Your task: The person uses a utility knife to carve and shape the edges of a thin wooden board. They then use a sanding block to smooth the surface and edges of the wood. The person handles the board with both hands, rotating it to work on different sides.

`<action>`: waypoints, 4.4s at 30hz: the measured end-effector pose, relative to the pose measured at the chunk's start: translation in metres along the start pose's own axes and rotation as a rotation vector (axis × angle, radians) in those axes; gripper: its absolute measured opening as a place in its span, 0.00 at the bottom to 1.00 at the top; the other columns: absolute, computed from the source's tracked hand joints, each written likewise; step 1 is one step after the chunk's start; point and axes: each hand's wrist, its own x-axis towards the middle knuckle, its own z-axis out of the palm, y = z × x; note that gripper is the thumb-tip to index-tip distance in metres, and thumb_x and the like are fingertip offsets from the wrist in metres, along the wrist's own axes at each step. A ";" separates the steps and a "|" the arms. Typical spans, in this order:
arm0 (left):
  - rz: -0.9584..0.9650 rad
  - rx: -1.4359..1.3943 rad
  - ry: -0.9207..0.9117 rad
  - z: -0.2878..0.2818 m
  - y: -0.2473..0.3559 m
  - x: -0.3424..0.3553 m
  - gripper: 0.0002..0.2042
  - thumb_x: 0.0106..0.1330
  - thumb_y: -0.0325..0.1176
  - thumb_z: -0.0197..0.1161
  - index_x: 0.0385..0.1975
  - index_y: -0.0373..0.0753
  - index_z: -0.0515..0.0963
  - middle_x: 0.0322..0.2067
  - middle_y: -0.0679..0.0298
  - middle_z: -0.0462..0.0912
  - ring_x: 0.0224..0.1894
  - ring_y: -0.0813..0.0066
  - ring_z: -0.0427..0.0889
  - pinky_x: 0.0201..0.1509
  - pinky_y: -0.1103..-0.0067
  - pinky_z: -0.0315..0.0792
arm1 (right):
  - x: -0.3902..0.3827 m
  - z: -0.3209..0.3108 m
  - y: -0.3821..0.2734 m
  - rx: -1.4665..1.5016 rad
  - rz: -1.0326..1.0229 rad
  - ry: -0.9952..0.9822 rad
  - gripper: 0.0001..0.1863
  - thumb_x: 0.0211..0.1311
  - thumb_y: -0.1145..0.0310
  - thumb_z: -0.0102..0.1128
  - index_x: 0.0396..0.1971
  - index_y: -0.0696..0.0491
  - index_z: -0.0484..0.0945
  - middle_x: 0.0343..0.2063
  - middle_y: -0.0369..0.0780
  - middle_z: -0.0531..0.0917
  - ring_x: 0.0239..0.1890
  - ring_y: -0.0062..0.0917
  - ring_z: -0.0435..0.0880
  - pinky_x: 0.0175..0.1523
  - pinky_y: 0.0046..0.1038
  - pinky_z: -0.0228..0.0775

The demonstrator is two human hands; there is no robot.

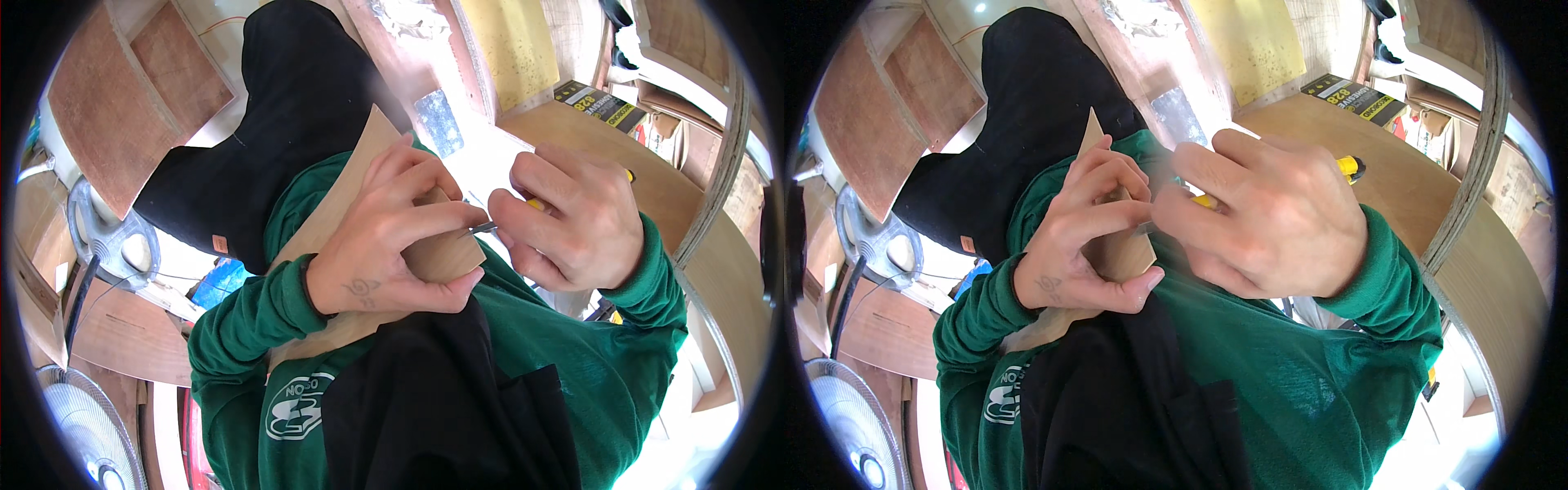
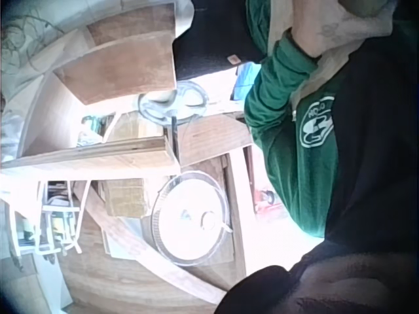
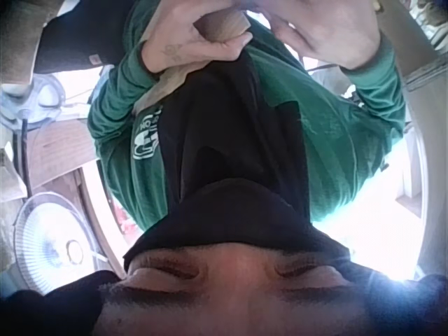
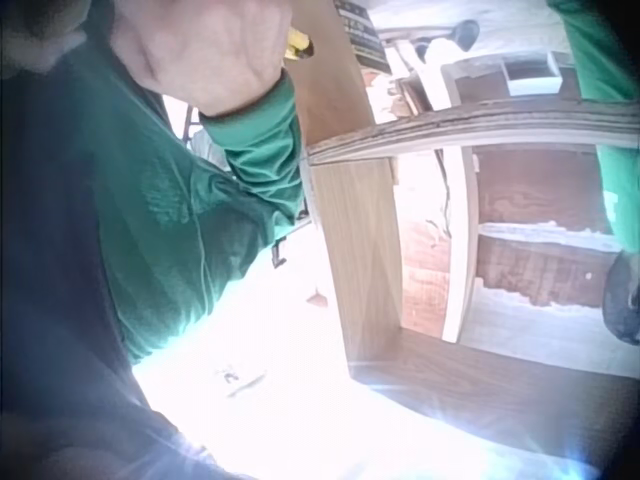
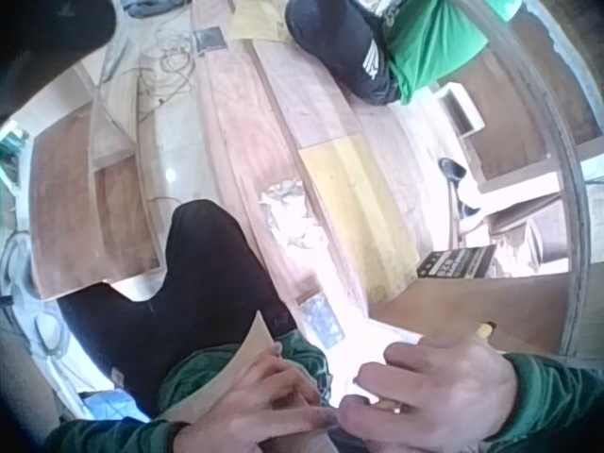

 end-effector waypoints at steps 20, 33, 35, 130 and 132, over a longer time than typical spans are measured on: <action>-0.012 0.011 0.000 0.004 0.003 0.000 0.17 0.42 0.35 0.71 0.36 0.44 0.84 0.36 0.62 0.72 0.47 0.57 0.70 0.66 0.53 0.55 | 0.002 -0.001 0.003 -0.054 -0.104 0.096 0.14 0.30 0.66 0.64 0.24 0.48 0.77 0.26 0.33 0.71 0.22 0.22 0.71 0.21 0.22 0.64; -0.023 0.001 0.020 -0.001 0.002 -0.001 0.18 0.42 0.35 0.71 0.38 0.44 0.85 0.36 0.61 0.72 0.48 0.55 0.69 0.63 0.55 0.59 | 0.003 -0.006 0.003 0.051 -0.071 0.072 0.13 0.32 0.67 0.64 0.25 0.49 0.77 0.26 0.33 0.71 0.21 0.22 0.71 0.21 0.24 0.64; -0.016 0.001 0.032 -0.001 0.002 -0.001 0.18 0.42 0.35 0.71 0.37 0.43 0.84 0.36 0.61 0.73 0.47 0.55 0.69 0.61 0.57 0.60 | 0.003 -0.004 0.003 0.038 -0.034 0.094 0.13 0.32 0.67 0.64 0.26 0.49 0.78 0.26 0.33 0.71 0.21 0.23 0.71 0.21 0.25 0.64; -0.244 -0.611 0.220 0.008 -0.005 -0.001 0.33 0.50 0.26 0.67 0.56 0.37 0.57 0.47 0.57 0.68 0.48 0.72 0.70 0.55 0.74 0.67 | 0.012 0.029 -0.005 0.225 0.158 0.195 0.10 0.49 0.74 0.63 0.33 0.56 0.76 0.26 0.40 0.73 0.23 0.36 0.76 0.25 0.34 0.68; -0.245 -0.641 0.217 0.008 -0.005 -0.001 0.32 0.50 0.27 0.67 0.54 0.37 0.57 0.45 0.57 0.69 0.48 0.72 0.70 0.56 0.75 0.66 | 0.011 0.024 -0.007 0.243 0.137 0.206 0.09 0.49 0.75 0.62 0.32 0.56 0.75 0.25 0.40 0.73 0.22 0.36 0.76 0.25 0.34 0.67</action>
